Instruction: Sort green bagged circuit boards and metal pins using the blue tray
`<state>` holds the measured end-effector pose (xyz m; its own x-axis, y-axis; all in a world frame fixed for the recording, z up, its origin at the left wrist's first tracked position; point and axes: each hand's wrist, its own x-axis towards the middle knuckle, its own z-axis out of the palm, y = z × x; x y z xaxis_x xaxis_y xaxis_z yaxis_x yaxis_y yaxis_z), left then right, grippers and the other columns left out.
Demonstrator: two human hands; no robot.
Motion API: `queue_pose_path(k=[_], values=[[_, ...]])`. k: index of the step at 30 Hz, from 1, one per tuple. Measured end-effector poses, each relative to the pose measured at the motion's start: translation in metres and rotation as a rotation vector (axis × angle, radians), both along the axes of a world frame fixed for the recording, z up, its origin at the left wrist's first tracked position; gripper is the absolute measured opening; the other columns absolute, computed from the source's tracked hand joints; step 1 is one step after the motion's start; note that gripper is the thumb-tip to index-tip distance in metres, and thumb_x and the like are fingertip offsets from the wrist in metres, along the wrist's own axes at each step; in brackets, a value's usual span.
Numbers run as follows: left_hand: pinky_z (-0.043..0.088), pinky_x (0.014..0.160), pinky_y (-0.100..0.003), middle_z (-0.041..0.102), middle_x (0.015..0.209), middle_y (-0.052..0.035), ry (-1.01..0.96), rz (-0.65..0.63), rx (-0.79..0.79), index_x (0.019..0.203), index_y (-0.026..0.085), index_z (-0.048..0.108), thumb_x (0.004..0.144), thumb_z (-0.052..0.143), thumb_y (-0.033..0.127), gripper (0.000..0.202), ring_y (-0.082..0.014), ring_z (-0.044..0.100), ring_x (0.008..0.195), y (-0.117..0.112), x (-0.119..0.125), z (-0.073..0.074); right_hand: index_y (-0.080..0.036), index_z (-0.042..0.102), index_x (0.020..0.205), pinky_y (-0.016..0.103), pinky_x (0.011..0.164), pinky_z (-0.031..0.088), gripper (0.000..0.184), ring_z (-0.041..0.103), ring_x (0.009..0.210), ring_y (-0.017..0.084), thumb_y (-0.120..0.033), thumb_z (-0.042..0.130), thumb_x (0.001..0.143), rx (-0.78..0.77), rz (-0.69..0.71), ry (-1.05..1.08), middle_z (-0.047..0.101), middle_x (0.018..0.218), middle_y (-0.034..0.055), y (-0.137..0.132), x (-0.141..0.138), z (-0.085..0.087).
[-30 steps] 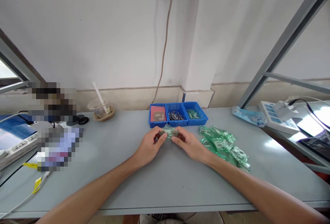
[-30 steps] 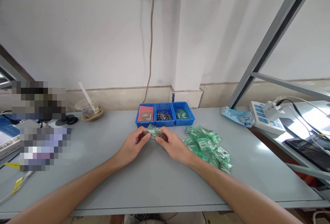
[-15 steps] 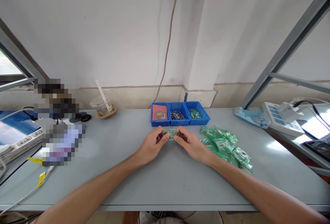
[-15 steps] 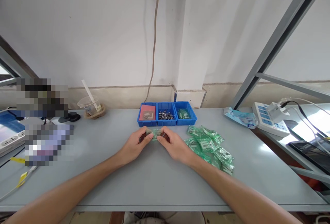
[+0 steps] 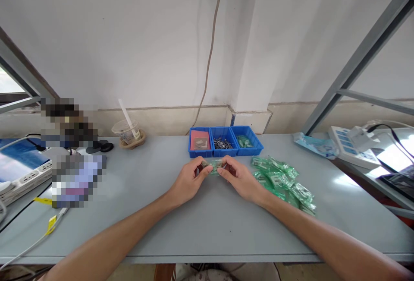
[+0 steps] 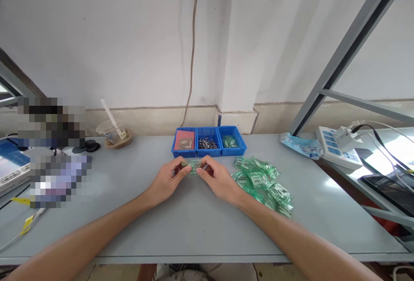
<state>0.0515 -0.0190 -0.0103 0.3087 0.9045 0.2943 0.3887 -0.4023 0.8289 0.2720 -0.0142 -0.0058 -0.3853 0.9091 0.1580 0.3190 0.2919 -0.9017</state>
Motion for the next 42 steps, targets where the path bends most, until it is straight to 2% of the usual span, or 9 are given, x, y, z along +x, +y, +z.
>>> queue_pose_path(k=[5, 10, 13, 17, 21, 25, 30, 38, 42], values=[[0.029, 0.063, -0.027, 0.039, 0.071, 0.0038, 0.016, 0.002, 0.001, 0.074, 0.02, 0.041, 0.108, 0.042, 0.052, 0.047, -0.014, 0.036, 0.067, 0.0003, -0.0004, -0.0015, -0.027, 0.049, 0.108, 0.03, 0.066, 0.04, 0.025, 0.046, 0.07, 0.016, -0.045, 0.063, 0.098, 0.007, -0.007, 0.118, 0.054, 0.085, -0.0028, -0.0025, -0.0015, 0.005], [0.034, 0.065, -0.027, 0.048, 0.077, 0.002, -0.013, 0.019, -0.005, 0.081, 0.019, 0.052, 0.106, 0.049, 0.052, 0.041, -0.0146, 0.041, 0.071, 0.0016, 0.0003, -0.0027, -0.026, 0.057, 0.103, 0.031, 0.069, 0.042, 0.016, 0.049, 0.075, 0.017, -0.042, 0.055, 0.103, 0.084, -0.024, 0.072, 0.059, 0.095, 0.001, -0.0026, 0.0013, 0.007], [0.039, 0.067, -0.026, 0.054, 0.085, 0.0007, -0.076, 0.012, -0.032, 0.107, 0.021, 0.06, 0.104, 0.054, 0.048, 0.027, -0.0154, 0.047, 0.074, 0.0005, 0.0015, -0.0022, -0.028, 0.063, 0.11, 0.032, 0.072, 0.043, 0.016, 0.052, 0.078, 0.018, -0.036, 0.05, 0.104, 0.136, -0.042, 0.028, 0.064, 0.106, 0.0027, -0.0005, 0.0037, 0.0059], [0.046, 0.075, -0.029, 0.06, 0.098, -0.0026, -0.176, 0.005, -0.041, 0.143, 0.026, 0.047, 0.106, 0.049, 0.038, 0.038, -0.0173, 0.055, 0.082, -0.0017, 0.0017, -0.0009, -0.028, 0.064, 0.112, 0.032, 0.072, 0.043, 0.016, 0.05, 0.074, 0.018, -0.032, 0.058, 0.098, 0.149, -0.079, 0.015, 0.064, 0.1, 0.0011, 0.0031, 0.0048, 0.0029], [0.048, 0.081, -0.031, 0.064, 0.107, -0.0044, -0.083, -0.012, -0.005, 0.128, 0.027, 0.062, 0.104, 0.048, 0.027, 0.028, -0.0188, 0.058, 0.089, -0.0032, 0.0001, 0.0028, -0.027, 0.066, 0.108, 0.032, 0.072, 0.044, 0.016, 0.053, 0.078, 0.018, -0.04, 0.059, 0.1, 0.126, -0.066, 0.028, 0.064, 0.098, 0.0013, 0.0043, 0.0049, 0.0021], [0.045, 0.072, -0.029, 0.06, 0.1, -0.0032, -0.059, 0.03, 0.064, 0.11, 0.024, 0.066, 0.1, 0.06, 0.034, 0.016, -0.0166, 0.053, 0.081, -0.002, 0.0003, 0.005, -0.026, 0.066, 0.101, 0.032, 0.071, 0.045, 0.024, 0.055, 0.078, 0.017, -0.049, 0.059, 0.101, 0.108, -0.055, 0.019, 0.061, 0.096, 0.0017, 0.0029, 0.0052, 0.0029], [0.041, 0.067, -0.028, 0.053, 0.092, -0.0018, -0.053, 0.053, 0.079, 0.08, 0.02, 0.055, 0.102, 0.058, 0.045, 0.034, -0.015, 0.047, 0.075, -0.0004, 0.0013, 0.0042, -0.026, 0.057, 0.103, 0.03, 0.062, 0.044, 0.026, 0.05, 0.065, 0.016, -0.052, 0.055, 0.103, -0.038, -0.013, 0.123, 0.049, 0.072, -0.0042, 0.0021, 0.0024, 0.0015], [0.042, 0.067, -0.026, 0.061, 0.093, -0.0007, -0.044, 0.008, -0.012, 0.1, 0.022, 0.064, 0.104, 0.054, 0.047, 0.028, -0.0149, 0.051, 0.074, -0.0001, 0.0007, 0.0007, -0.026, 0.061, 0.112, 0.031, 0.069, 0.045, 0.028, 0.054, 0.077, 0.018, -0.051, 0.059, 0.1, 0.047, -0.027, 0.078, 0.06, 0.088, 0.0003, 0.0029, 0.0036, -0.0005], [0.039, 0.065, -0.026, 0.058, 0.084, 0.0018, -0.036, 0.015, -0.041, 0.093, 0.021, 0.06, 0.104, 0.054, 0.046, 0.028, -0.0141, 0.048, 0.071, -0.0001, 0.0003, 0.001, -0.025, 0.061, 0.105, 0.031, 0.068, 0.042, 0.025, 0.052, 0.075, 0.017, -0.05, 0.057, 0.102, 0.051, -0.008, 0.024, 0.06, 0.086, -0.0004, 0.0007, 0.004, 0.0023]])
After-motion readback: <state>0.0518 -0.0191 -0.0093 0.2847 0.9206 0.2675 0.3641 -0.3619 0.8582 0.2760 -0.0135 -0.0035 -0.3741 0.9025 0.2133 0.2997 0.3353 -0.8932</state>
